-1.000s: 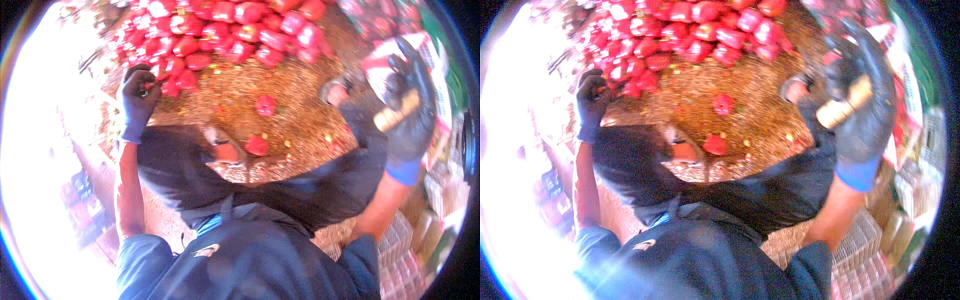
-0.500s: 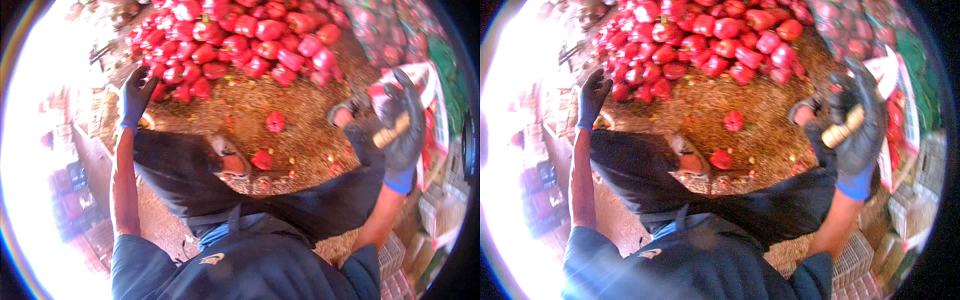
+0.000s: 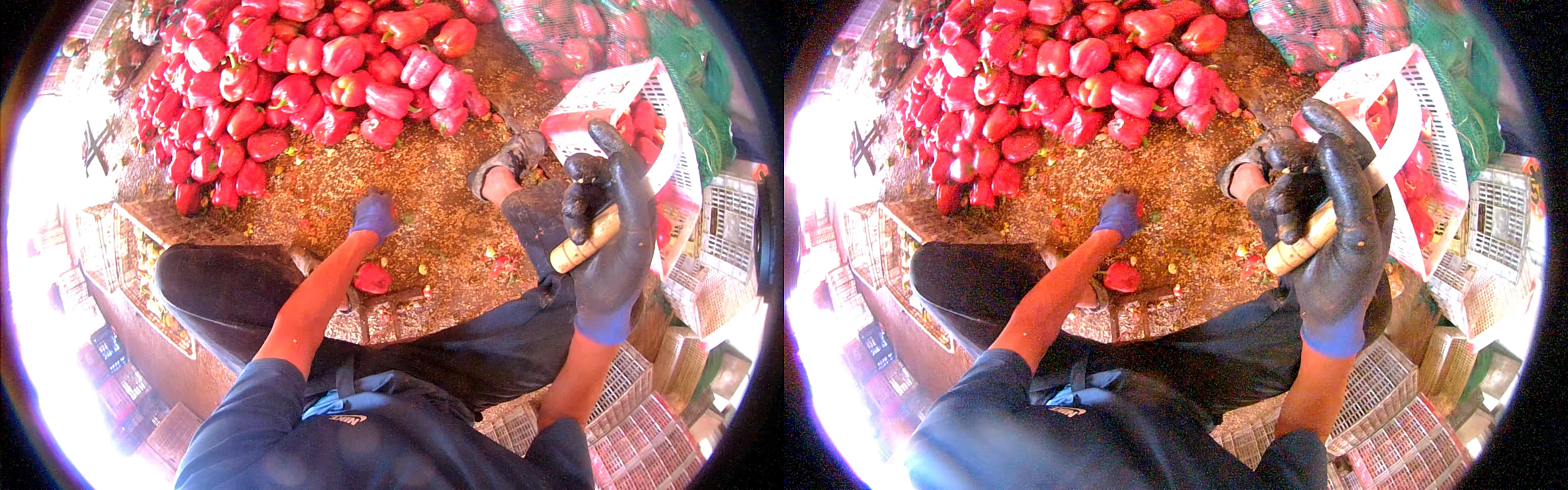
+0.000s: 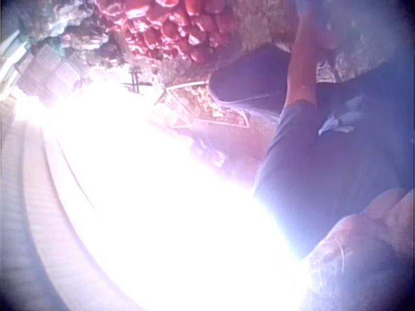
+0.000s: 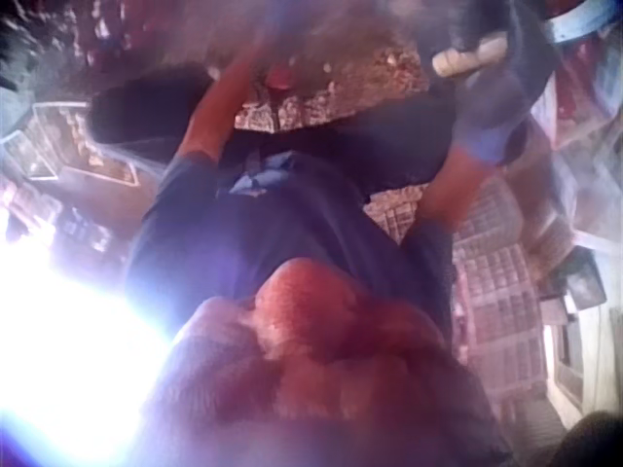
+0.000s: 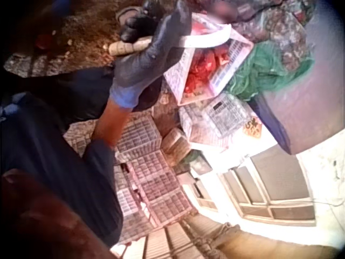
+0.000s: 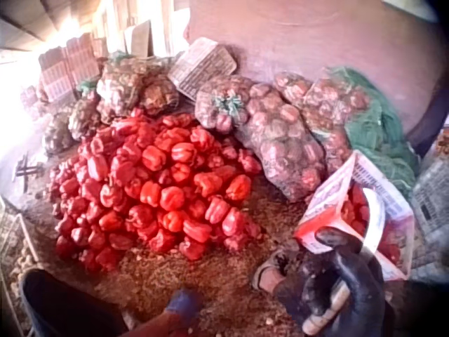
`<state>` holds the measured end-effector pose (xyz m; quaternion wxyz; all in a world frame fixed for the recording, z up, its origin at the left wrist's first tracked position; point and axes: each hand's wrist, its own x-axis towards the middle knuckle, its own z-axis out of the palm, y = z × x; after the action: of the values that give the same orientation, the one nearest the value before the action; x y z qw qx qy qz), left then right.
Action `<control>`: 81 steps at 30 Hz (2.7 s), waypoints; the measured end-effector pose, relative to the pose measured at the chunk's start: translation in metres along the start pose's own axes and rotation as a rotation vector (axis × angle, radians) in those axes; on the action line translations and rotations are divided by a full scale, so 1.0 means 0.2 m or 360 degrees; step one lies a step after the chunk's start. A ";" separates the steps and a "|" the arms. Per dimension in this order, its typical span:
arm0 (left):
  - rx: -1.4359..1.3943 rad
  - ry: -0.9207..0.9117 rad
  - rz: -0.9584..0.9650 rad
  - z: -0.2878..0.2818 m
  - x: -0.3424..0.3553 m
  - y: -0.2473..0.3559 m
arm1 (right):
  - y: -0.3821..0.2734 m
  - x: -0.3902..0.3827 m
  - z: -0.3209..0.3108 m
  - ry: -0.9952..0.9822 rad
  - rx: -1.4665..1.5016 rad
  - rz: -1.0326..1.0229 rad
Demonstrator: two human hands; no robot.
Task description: The person sits on the floor and uses a knife to cut and remove the stems and seeds from bell peppers, placing the cleaned halves into a white basket.
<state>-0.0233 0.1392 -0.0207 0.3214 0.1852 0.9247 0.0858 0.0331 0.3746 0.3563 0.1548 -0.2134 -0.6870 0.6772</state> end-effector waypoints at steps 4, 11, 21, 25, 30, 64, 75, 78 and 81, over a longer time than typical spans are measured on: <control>-0.1561 0.0068 -0.0136 0.03 0.05 -0.23 | 0.01 0.00 -0.01 0.0033 0.0127 0.0167; -0.2821 0.0357 0.0758 -0.83 -0.21 0.03 | 0.02 -0.04 0.04 -0.0244 -0.0014 0.0121; -0.2545 0.0857 0.1398 -1.23 -0.83 0.39 | 0.16 -0.11 0.39 -0.0714 -0.0200 -0.0462; -0.2552 0.0489 0.1210 -1.34 -0.98 0.28 | 0.17 -0.08 0.42 -0.0745 -0.0299 -0.0783; -0.2156 0.0786 0.1247 -1.38 -1.00 0.07 | 0.13 -0.12 0.49 -0.0882 -0.0208 -0.0830; -0.2937 0.0608 0.1179 -1.17 -1.03 0.08 | 0.21 -0.11 0.63 -0.1112 -0.0206 -0.0527; -0.2754 0.0328 0.1095 -1.13 -1.05 0.03 | 0.16 -0.13 0.52 -0.1208 -0.0262 -0.0404; -0.2892 0.0097 0.1317 -1.13 -1.04 0.01 | 0.05 -0.15 0.48 -0.1300 0.0051 0.0204; -0.2886 -0.0226 0.1529 -1.14 -1.04 -0.01 | 0.09 -0.16 0.48 -0.1221 0.0555 0.0434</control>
<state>-0.0164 0.0460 0.2732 0.3261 0.2279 0.3193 0.8601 0.0137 0.2766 0.3372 -0.1686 -0.0059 -0.5357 0.8274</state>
